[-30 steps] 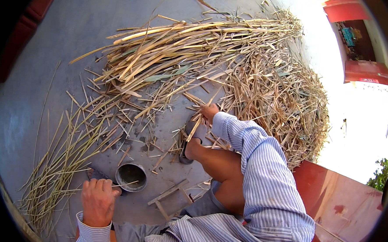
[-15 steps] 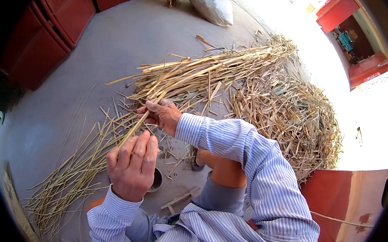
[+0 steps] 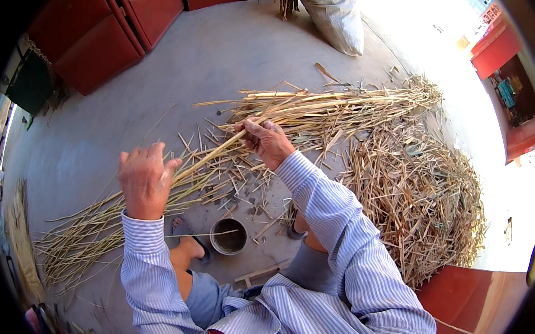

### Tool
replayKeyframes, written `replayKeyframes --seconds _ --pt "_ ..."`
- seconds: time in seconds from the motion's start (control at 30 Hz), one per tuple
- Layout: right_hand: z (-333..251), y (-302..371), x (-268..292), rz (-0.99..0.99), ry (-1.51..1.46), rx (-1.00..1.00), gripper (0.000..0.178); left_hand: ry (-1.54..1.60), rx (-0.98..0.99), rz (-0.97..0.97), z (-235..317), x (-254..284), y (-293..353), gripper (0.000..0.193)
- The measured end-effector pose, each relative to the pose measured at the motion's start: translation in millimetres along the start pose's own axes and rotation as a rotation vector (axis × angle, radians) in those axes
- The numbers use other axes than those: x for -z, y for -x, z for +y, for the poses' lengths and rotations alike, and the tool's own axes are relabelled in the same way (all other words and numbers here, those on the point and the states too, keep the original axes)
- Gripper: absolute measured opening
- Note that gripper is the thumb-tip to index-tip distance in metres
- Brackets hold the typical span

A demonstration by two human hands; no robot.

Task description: The person sits on the floor and repeatedly strips dried straw stalks by hand, separating thin fibers from the main stalks. The separated fibers are placed into a small metal container while the remaining stalks are set aside.

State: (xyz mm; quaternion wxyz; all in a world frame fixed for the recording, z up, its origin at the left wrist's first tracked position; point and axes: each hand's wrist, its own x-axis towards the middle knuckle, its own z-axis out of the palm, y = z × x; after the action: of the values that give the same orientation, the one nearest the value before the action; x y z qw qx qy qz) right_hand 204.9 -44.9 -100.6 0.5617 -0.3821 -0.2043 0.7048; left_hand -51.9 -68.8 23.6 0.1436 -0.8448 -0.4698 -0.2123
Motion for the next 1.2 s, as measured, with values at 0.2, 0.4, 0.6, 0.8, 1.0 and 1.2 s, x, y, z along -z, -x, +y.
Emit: replayKeyframes --seconds 0.2,0.4,0.6,0.8,1.0,1.2 --pt "30 -2 -51 -0.132 -0.057 -0.078 0.013 0.061 -0.055 -0.042 6 -51 15 0.021" --pt "-28 -35 20 0.037 -0.214 0.153 0.012 -0.064 0.229 -0.116 -76 -21 28 0.017" --pt "-34 -25 22 0.155 0.018 0.162 0.019 -0.020 0.021 0.085 -47 -40 8 0.025" --pt "-26 -15 4 0.201 0.061 0.118 0.025 0.158 -0.138 0.175 -18 -56 2 0.024" --pt "-14 -19 -1 0.170 0.060 -0.017 0.026 0.326 -0.006 0.283 -4 -44 -4 0.022" --pt "1 -3 -28 0.109 -0.020 -0.014 0.019 0.207 -0.077 0.011 0 -67 -10 0.020"
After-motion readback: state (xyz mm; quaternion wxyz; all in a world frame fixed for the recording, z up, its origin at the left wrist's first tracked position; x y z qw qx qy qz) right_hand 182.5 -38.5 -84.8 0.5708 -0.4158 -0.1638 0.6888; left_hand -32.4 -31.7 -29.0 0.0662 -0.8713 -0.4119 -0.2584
